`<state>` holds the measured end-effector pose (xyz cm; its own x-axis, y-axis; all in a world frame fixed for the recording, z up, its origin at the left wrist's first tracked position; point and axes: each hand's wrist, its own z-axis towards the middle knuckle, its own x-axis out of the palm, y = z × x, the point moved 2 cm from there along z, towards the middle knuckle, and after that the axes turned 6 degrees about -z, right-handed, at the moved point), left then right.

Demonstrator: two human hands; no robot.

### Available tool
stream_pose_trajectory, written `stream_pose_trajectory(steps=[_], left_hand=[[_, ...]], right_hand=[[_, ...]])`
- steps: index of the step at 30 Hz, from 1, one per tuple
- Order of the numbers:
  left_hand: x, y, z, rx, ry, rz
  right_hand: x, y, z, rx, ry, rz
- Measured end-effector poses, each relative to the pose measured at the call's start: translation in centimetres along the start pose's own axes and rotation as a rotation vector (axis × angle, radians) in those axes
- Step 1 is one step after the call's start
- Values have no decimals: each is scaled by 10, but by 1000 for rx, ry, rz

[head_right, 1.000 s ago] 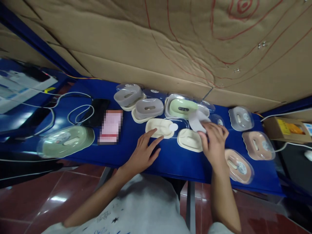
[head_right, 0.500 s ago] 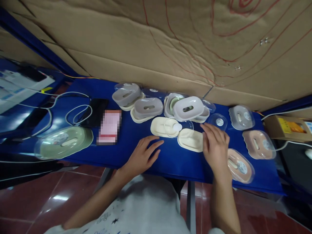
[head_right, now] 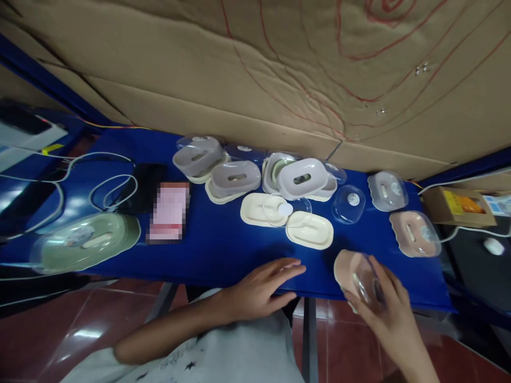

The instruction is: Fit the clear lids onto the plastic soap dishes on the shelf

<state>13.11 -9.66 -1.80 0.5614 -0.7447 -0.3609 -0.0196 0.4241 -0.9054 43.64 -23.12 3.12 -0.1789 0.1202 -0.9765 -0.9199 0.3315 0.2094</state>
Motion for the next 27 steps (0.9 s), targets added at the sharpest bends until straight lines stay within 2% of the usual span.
stream_pose_trajectory(steps=[2,4,6,9,12,14,16,18,21,25,27], left_hand=[[11,2,4,-61,-19,-347],[14,4,7,-100,-73,-652],[7,5,7,-133,-185,-846],[-18,6,-3,-171,-401,-950],[-43,10,-21,-220,-569,-942],[-52,16,-34,-257,-691,-894],[-57,24,-45,-270,-823,-842],[-63,29,-49,-259,-931,-790],[-84,26,-39,-212,-1027,-661],[-141,14,5,-67,-1002,-522],[-169,15,32,8,-976,-515]], right_hand=[[2,36,-2,-62,64,129],[9,74,5,-229,114,232],[14,111,22,-447,163,316],[12,152,64,-644,175,325],[0,173,122,-716,9,176],[-3,178,164,-711,-96,48],[-3,182,201,-719,-119,-50],[-4,188,223,-716,-142,-79],[-11,213,224,-793,-132,51],[-22,260,200,-1084,103,308],[-26,274,201,-1097,106,428]])
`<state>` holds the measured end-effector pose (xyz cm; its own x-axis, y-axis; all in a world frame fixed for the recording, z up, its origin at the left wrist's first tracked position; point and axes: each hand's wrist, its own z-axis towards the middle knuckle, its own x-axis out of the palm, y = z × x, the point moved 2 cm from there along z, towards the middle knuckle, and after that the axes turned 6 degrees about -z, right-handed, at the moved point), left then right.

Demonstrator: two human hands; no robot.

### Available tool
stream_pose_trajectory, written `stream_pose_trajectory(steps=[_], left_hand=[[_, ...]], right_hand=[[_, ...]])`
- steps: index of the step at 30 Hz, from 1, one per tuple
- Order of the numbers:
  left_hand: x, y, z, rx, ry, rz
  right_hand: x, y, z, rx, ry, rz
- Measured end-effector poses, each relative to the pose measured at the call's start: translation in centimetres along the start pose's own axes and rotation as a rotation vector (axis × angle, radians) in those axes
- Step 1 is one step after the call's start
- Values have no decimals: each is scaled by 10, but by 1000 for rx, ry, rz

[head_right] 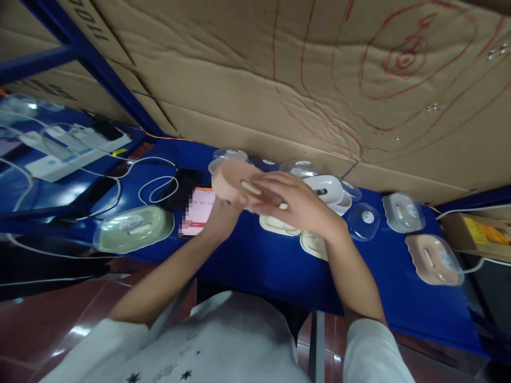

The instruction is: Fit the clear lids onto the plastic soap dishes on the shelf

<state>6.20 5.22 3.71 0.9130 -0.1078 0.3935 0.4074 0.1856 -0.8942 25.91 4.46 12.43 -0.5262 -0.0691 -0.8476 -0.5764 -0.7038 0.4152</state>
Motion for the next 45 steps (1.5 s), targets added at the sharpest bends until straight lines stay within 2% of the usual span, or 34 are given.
stream_pose_trajectory(steps=[2,4,7,11,14,16,19,21,24,27,29,30,32,34,36,38,39,41,43,45], left_hand=[[7,1,29,38,41,-4],[9,8,44,54,68,-13],[5,22,47,33,80,-30],[-5,32,43,50,102,5],[-12,32,49,93,101,65],[-18,29,56,101,99,131],[-34,21,70,158,28,249],[-52,16,79,254,-86,342],[-83,14,93,340,-272,486],[-107,22,103,276,-361,563],[-114,29,106,218,-342,633],[-114,31,106,205,-313,688],[-111,34,104,231,-242,809],[-105,35,101,288,-173,893],[-99,36,98,311,-118,932],[-94,38,96,305,-84,947],[-92,39,96,302,-76,948],[-90,40,95,308,-72,949],[-87,39,94,330,-70,953],[-81,34,91,370,-77,961]], right_hand=[[-6,-7,6,74,-112,60],[-12,-19,6,159,-191,68],[-10,-25,2,139,-176,20],[12,-22,7,73,-101,-9],[22,-29,12,160,-125,-27],[20,-38,12,258,-175,-59],[12,-45,6,320,-185,-180],[13,-43,3,273,-98,-261],[29,-33,2,195,69,-349],[45,-21,7,172,147,-403],[41,-14,8,154,141,-384],[33,-11,6,143,120,-363],[2,-13,-9,170,54,-327],[-41,-28,-40,315,-56,-345],[-83,-56,-85,584,-199,-436],[-113,-92,-138,904,-247,-566],[-122,-112,-163,1075,-217,-632],[-128,-146,-203,1219,-182,-668],[-124,-173,-228,1233,-161,-677],[-117,-188,-242,1131,-146,-677]])
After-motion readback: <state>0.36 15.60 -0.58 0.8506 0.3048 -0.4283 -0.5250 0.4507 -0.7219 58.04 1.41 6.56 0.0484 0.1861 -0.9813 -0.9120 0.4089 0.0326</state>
